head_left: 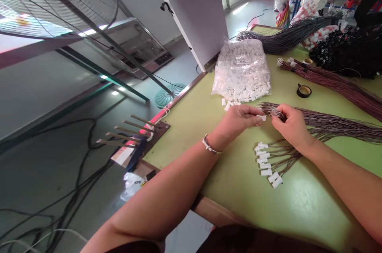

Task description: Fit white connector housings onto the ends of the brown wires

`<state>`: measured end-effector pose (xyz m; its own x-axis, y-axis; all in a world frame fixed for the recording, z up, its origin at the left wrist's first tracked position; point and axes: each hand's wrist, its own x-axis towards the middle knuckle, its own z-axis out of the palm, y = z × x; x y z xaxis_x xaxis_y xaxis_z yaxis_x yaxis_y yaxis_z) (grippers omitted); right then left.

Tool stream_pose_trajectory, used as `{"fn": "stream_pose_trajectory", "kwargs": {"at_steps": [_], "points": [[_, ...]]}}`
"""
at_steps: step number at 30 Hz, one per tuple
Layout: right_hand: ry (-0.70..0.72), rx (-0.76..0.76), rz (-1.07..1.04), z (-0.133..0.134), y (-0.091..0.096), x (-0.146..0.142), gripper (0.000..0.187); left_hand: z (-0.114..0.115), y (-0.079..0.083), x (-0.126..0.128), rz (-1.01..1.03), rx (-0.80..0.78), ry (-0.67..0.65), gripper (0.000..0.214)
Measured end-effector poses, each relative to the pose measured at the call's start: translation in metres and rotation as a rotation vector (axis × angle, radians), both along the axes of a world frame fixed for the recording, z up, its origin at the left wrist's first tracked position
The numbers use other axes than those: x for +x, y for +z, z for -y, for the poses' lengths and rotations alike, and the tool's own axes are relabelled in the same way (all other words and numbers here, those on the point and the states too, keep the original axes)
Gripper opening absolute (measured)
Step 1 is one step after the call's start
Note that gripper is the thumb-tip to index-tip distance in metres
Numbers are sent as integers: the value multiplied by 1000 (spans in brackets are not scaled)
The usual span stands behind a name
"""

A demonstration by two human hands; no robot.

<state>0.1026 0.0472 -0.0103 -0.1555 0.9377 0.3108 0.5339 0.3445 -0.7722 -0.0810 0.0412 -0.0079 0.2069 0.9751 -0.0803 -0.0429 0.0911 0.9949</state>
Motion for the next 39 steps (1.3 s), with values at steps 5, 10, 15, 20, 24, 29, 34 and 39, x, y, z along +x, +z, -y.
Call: {"fn": "stream_pose_trajectory", "kwargs": {"at_steps": [5, 10, 15, 20, 24, 29, 34, 39], "points": [[11, 20, 3, 1, 1, 1, 4, 4, -2, 6, -179, 244, 72, 18], [5, 23, -24, 3, 3, 1, 4, 1, -4, 3, 5, 25, 62, 22], [-9, 47, -5, 3, 3, 1, 4, 0, -2, 2, 122, -71, -4, 22], [-9, 42, -9, 4, 2, 1, 3, 0, -3, 3, 183, -96, 4, 22], [-23, 23, 13, 7, 4, 0, 4, -2, -5, 1, 176, -76, -18, 23], [-22, 28, 6, 8, 5, 1, 3, -2, -5, -1, 147, -52, -32, 23], [-34, 58, 58, 7, 5, 3, 3, -1, -4, 0, 132, -76, -20, 25], [-47, 94, 114, 6, 4, 2, 3, 2, -2, 2, 87, -42, -27, 25]]}}
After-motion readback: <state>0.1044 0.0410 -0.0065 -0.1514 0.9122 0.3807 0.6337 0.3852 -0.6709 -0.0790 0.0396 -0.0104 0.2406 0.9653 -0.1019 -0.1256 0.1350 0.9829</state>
